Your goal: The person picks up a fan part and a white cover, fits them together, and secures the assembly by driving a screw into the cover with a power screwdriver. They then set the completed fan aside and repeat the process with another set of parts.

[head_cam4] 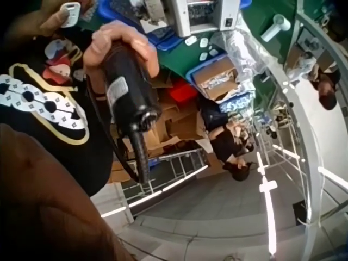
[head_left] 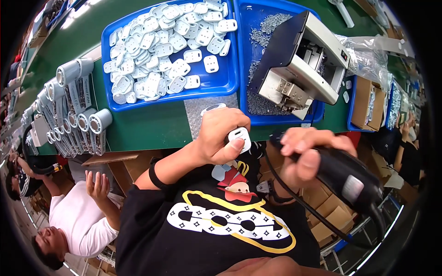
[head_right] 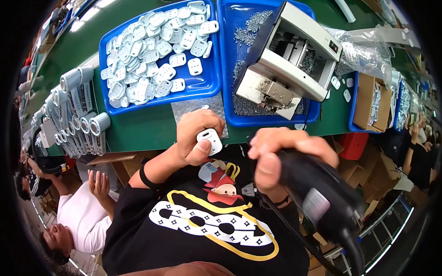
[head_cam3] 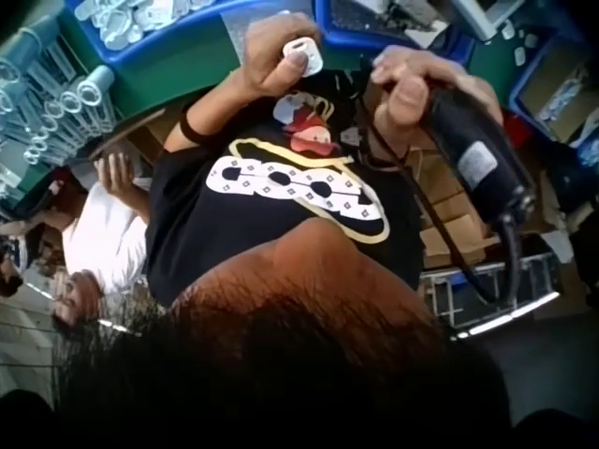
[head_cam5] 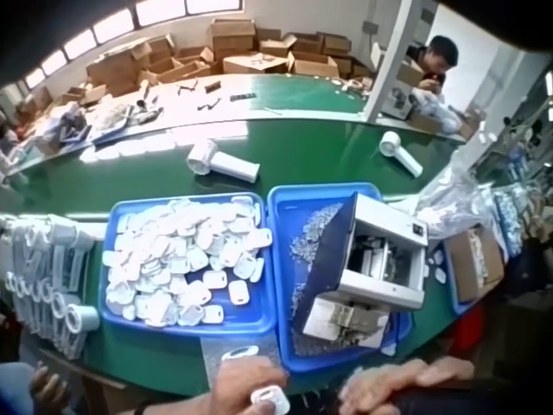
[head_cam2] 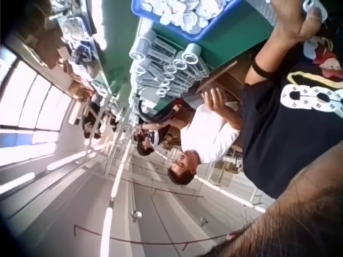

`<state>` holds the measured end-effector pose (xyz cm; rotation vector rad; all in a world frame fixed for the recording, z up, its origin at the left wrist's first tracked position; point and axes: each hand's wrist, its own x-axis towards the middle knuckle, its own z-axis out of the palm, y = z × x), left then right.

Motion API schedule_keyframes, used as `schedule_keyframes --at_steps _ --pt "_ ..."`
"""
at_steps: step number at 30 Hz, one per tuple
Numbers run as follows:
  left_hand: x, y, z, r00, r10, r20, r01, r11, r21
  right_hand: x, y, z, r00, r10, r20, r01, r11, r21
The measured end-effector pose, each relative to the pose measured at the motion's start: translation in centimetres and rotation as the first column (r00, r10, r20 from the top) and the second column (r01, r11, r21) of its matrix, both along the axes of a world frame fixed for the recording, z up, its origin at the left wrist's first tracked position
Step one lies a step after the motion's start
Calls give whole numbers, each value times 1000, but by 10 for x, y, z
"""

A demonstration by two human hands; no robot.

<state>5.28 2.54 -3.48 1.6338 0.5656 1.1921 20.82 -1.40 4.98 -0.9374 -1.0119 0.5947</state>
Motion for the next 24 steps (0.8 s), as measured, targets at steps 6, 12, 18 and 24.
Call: schedule_keyframes --at_steps 6,12,18,24 --pt "5 1 6 999 34 -38 -33 999 19 24 52 -7 967 -184 175 188 982 -8" --pt "9 0 2 997 67 -46 -65 997 42 5 29 18 993 -113 23 110 989 96" --pt "14 -1 2 994 105 -38 -103 994 46 17 52 2 940 -282 191 281 959 36" --pt "11 6 4 997 70 -20 -68 996 60 6 1 41 994 91 -60 -91 996 -5"
